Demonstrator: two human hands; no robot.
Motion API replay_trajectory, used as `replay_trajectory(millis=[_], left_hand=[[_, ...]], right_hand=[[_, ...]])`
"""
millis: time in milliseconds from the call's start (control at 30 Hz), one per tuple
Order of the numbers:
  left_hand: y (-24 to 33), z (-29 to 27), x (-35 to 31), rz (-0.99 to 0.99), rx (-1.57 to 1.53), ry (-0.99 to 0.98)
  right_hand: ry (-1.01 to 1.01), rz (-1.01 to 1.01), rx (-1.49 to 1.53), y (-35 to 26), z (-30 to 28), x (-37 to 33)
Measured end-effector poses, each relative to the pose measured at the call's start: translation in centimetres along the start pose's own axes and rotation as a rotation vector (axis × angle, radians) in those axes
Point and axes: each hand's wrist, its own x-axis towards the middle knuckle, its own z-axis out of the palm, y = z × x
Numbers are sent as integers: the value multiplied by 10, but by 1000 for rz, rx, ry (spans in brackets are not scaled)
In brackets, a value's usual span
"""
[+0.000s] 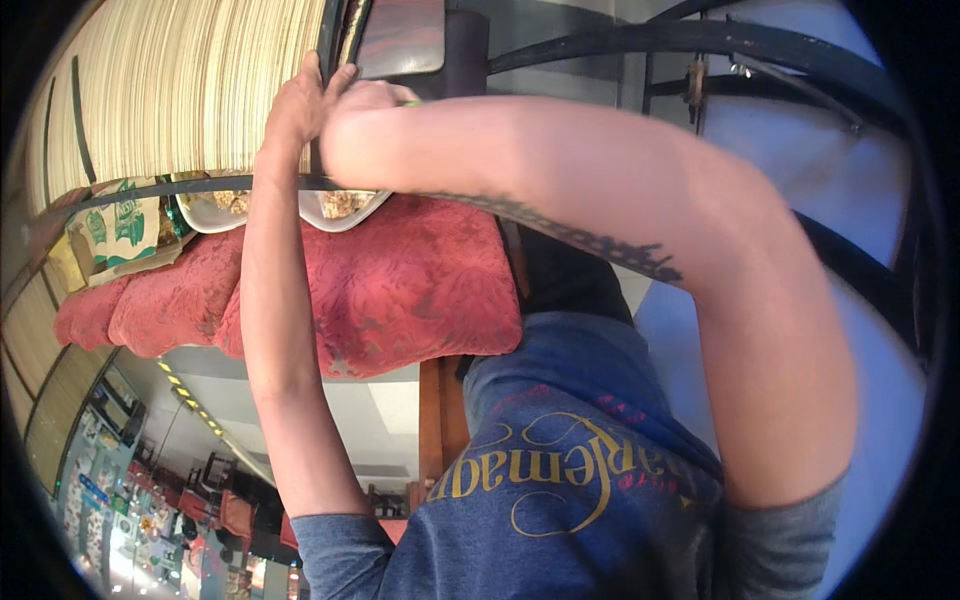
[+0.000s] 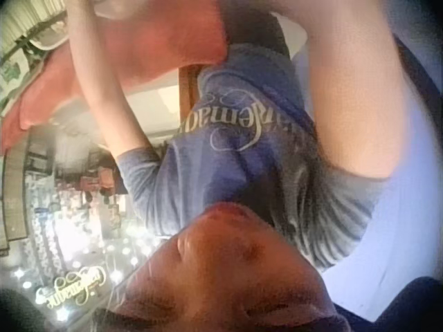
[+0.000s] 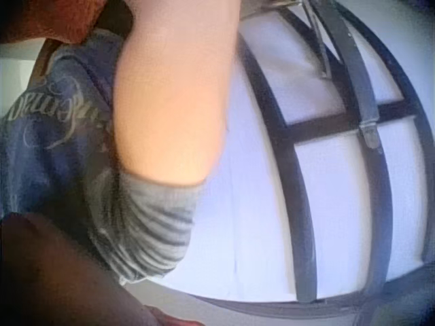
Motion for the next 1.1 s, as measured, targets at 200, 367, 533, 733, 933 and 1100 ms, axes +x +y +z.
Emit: replay_trajectory(millis=[200,367,533,733,933,1100], left_hand=[[3,11,4,114,165,98],[0,10,-4,123,125,128],[5,8,-6,52,130,101],[6,9,1,46,153,105],[3,7,2,44,168,75],[9,-4,-12,8,73,98]], right_hand=[[400,-92,764,50,101,2],[474,-141,980,42,131,36],[559,-216,944,50,141,59],[625,-197,920,50,146,65],[296,-108,881,42,127,-11],[112,-133,1237,44,117,-15]])
